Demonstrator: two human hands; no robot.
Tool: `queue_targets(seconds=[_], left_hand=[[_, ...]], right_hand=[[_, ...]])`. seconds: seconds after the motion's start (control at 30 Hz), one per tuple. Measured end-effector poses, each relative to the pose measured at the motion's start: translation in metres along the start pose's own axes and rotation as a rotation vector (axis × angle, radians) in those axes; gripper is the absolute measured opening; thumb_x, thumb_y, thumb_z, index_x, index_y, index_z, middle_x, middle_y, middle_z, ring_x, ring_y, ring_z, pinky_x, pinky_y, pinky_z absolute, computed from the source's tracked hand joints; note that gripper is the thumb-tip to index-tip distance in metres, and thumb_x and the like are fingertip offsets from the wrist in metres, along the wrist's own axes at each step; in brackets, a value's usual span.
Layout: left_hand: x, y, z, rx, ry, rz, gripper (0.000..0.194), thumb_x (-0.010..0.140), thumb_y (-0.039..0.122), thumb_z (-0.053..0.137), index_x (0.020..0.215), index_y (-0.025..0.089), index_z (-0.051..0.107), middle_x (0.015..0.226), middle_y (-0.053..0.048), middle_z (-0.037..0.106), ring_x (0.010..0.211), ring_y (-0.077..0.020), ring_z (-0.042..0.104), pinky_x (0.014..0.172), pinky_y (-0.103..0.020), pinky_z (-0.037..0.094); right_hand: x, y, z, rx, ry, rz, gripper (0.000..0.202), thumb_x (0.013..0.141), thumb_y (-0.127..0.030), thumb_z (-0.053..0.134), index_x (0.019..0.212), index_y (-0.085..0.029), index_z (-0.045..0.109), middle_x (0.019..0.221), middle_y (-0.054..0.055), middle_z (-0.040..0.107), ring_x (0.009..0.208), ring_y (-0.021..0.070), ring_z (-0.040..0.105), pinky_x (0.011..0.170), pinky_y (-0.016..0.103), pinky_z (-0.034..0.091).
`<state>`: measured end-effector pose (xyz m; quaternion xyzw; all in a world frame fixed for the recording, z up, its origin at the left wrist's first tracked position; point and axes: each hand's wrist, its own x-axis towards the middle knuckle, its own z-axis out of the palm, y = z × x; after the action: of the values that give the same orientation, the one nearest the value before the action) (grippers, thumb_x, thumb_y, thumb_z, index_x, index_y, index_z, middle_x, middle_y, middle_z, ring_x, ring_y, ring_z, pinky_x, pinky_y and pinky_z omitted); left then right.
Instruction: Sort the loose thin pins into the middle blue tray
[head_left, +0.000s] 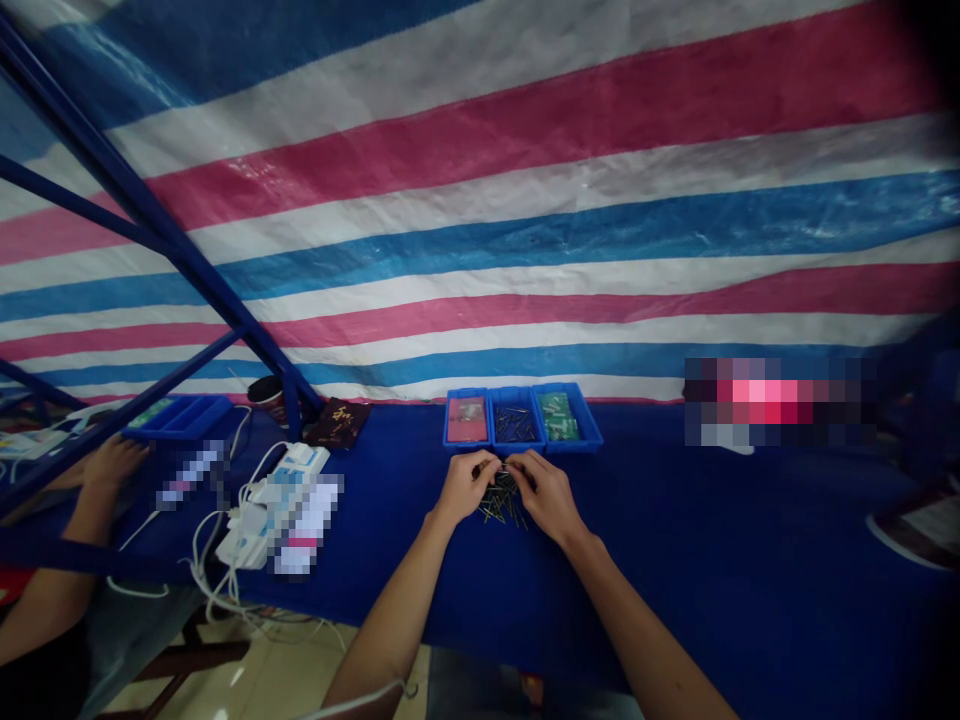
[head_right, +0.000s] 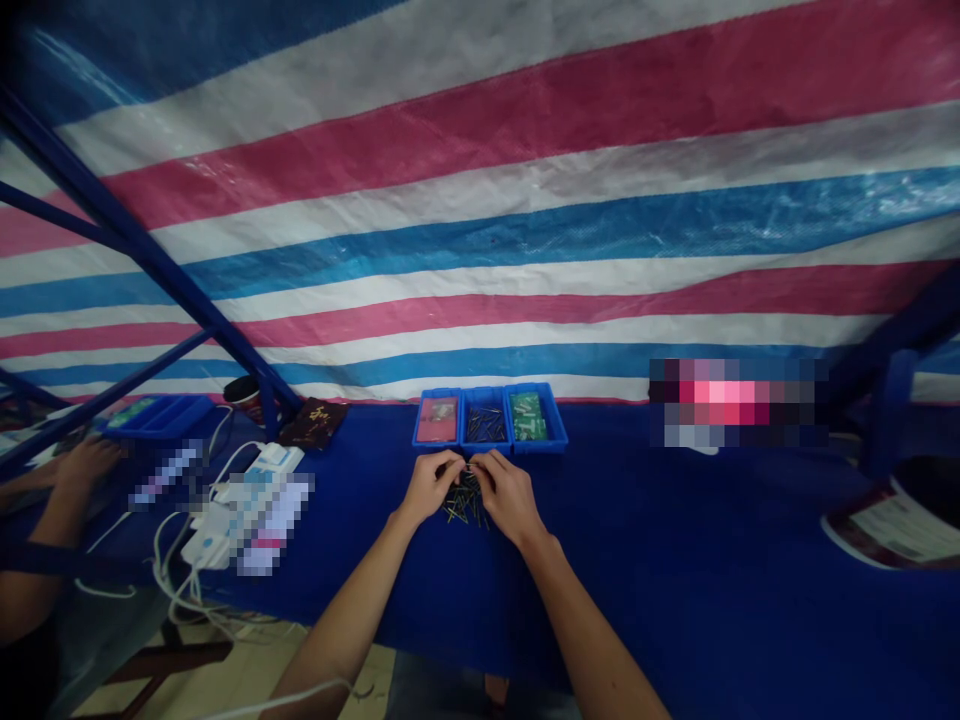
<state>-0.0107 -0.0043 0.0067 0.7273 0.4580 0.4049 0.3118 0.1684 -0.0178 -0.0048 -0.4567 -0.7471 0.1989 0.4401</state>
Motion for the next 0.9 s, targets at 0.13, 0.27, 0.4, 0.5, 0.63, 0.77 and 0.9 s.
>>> queue_targets(seconds=[0.13, 0.27, 0.4, 0.5, 0.63, 0.77, 0.9], left_hand=[[0.0003, 0.0031, -0.0007, 0.016, -0.013, 0.006, 0.035, 0.097, 0.036, 0.05, 0.078, 0.014, 0.069, 0.065, -0.001, 0.063, 0.059, -0.0117, 0.055, 0.062, -0.021, 0.041], [0.0003, 0.0029, 0.0001, 0.02, -0.018, -0.003, 0.036, 0.097, 0.038, 0.05, 0.078, 0.013, 0.069, 0.064, -0.001, 0.063, 0.058, -0.0119, 0.055, 0.061, -0.021, 0.041], [0.0001, 0.0003, 0.0006, 0.01, -0.011, -0.001, 0.036, 0.097, 0.037, 0.05, 0.077, 0.014, 0.069, 0.065, -0.001, 0.063, 0.058, -0.0117, 0.055, 0.063, -0.021, 0.042], [0.0, -0.0007, 0.0003, -0.001, -0.001, -0.004, 0.034, 0.097, 0.036, 0.05, 0.079, 0.014, 0.068, 0.064, 0.0, 0.063, 0.058, -0.0115, 0.055, 0.062, -0.021, 0.042], [0.0, 0.0003, -0.0003, 0.005, -0.002, -0.006, 0.033, 0.097, 0.034, 0.051, 0.078, 0.014, 0.068, 0.064, 0.0, 0.062, 0.058, -0.0113, 0.054, 0.062, -0.021, 0.041], [-0.0001, 0.0015, -0.0003, 0.015, -0.004, -0.007, 0.035, 0.097, 0.036, 0.05, 0.077, 0.014, 0.067, 0.064, 0.0, 0.062, 0.058, -0.0114, 0.054, 0.062, -0.021, 0.041], [-0.0001, 0.0014, -0.0003, 0.017, -0.008, -0.003, 0.034, 0.097, 0.035, 0.051, 0.077, 0.014, 0.068, 0.064, 0.0, 0.062, 0.058, -0.0114, 0.054, 0.063, -0.021, 0.041]], right_hand=[[0.001, 0.0001, -0.0002, -0.007, 0.019, -0.006, 0.024, 0.101, -0.03, 0.042, 0.095, -0.024, 0.065, 0.091, 0.004, 0.068, 0.08, 0.0177, 0.065, 0.075, 0.029, 0.048], [0.0007, 0.0017, 0.0008, -0.053, 0.013, 0.005, 0.027, 0.102, -0.033, 0.042, 0.091, -0.023, 0.065, 0.087, 0.004, 0.068, 0.077, 0.0179, 0.065, 0.072, 0.028, 0.047], [-0.0003, 0.0027, 0.0012, -0.067, -0.002, 0.011, 0.028, 0.102, -0.034, 0.042, 0.091, -0.023, 0.065, 0.086, 0.004, 0.067, 0.075, 0.0179, 0.065, 0.071, 0.028, 0.047], [-0.0008, 0.0033, 0.0015, -0.052, -0.001, 0.019, 0.021, 0.099, -0.037, 0.049, 0.108, -0.023, 0.063, 0.089, 0.003, 0.067, 0.072, 0.0177, 0.064, 0.069, 0.028, 0.047], [-0.0003, 0.0024, 0.0011, -0.049, -0.014, -0.001, 0.02, 0.1, -0.033, 0.046, 0.105, -0.024, 0.063, 0.091, 0.003, 0.067, 0.076, 0.0181, 0.064, 0.069, 0.028, 0.047], [0.0006, 0.0003, -0.0004, -0.029, -0.01, -0.01, 0.021, 0.101, -0.028, 0.043, 0.098, -0.025, 0.063, 0.094, 0.003, 0.068, 0.081, 0.0182, 0.065, 0.073, 0.028, 0.047], [0.0005, 0.0008, -0.0001, -0.046, 0.005, 0.009, 0.021, 0.101, -0.028, 0.043, 0.094, -0.025, 0.063, 0.092, 0.003, 0.068, 0.081, 0.0179, 0.066, 0.074, 0.027, 0.046]])
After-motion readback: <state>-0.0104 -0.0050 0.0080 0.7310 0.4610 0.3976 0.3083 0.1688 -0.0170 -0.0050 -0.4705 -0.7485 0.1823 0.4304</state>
